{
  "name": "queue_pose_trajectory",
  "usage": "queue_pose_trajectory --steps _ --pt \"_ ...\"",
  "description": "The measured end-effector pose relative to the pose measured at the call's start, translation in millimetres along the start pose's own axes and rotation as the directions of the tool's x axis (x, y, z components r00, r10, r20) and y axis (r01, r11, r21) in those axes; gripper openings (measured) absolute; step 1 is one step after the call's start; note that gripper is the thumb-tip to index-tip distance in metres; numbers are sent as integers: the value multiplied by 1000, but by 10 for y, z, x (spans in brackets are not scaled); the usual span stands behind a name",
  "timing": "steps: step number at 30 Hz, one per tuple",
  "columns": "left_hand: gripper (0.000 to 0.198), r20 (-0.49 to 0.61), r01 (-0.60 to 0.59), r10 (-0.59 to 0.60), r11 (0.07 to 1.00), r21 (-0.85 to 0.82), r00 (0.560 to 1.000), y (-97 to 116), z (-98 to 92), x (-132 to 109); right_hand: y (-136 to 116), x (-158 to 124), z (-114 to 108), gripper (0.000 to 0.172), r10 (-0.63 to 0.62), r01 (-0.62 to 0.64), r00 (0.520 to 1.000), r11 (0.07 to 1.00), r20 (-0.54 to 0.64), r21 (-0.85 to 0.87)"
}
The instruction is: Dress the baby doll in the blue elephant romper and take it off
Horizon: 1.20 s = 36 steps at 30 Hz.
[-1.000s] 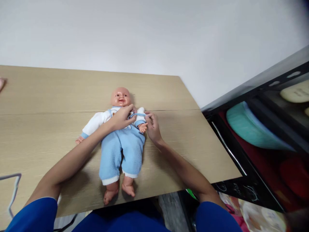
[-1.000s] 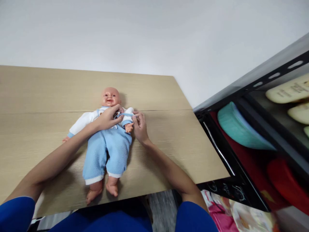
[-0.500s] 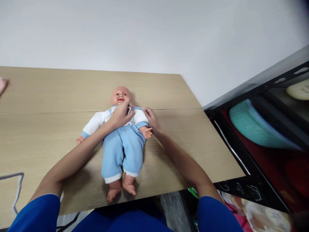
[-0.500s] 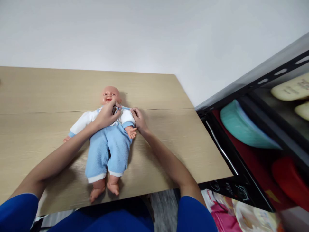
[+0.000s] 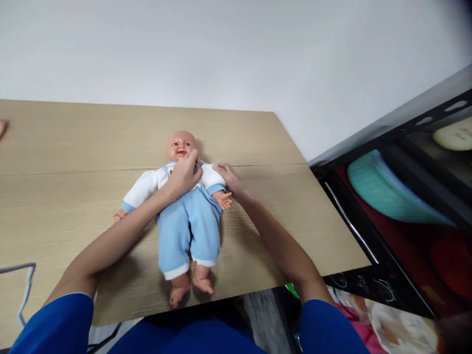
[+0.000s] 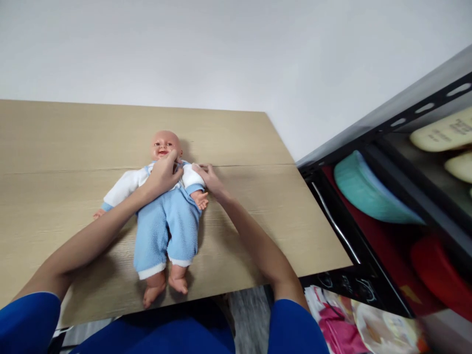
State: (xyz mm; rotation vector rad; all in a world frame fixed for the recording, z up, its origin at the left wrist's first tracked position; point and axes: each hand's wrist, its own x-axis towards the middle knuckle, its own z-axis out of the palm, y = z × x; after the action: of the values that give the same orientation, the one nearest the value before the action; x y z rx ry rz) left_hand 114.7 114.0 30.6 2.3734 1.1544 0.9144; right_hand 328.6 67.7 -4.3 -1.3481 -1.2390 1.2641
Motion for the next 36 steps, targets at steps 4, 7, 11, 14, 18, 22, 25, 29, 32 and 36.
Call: queue_pose_trajectory --steps 4,7,11,14,18,22,25,29,32,36 --pt "26 21 17 -17 1000 22 1000 20 -6 1 -213 -406 -239 76 -1 4 1000 993 22 -117" --pt "26 -9 39 -39 998 44 999 12 -11 1 -405 -570 -576 55 1 19 997 960 71 -279" --pt "24 -45 56 -54 997 51 998 -13 -28 -4 -512 -610 -918 50 15 -2 999 951 41 -310" --pt "21 -45 47 -47 999 18 998 -19 -43 -17 -443 -624 -800 63 -26 21 1000 955 -12 -295" --pt "11 -66 10 -11 1000 -26 998 -32 -28 -25 -325 -682 -314 89 -138 132 990 925 7 -357" --pt "6 -79 -3 2 1000 -12 997 -85 13 -15 -366 -721 -131 70 -323 291 946 837 11 -464" --pt "9 -114 25 -25 1000 4 993 -117 15 -18 -492 -742 -395 52 -300 324 945 801 131 -503" --pt "20 -112 12 -14 1000 -15 994 -114 -13 -28 -630 -752 -916 50 -215 346 934 748 286 -566" --pt "19 -86 0 -2 1000 -24 996 -98 -14 -19 -615 -730 -1113 56 -192 324 940 757 282 -567" --pt "12 -45 -15 14 999 -33 999 -57 -14 -15 -415 -681 -1090 64 -224 266 963 881 152 -390"
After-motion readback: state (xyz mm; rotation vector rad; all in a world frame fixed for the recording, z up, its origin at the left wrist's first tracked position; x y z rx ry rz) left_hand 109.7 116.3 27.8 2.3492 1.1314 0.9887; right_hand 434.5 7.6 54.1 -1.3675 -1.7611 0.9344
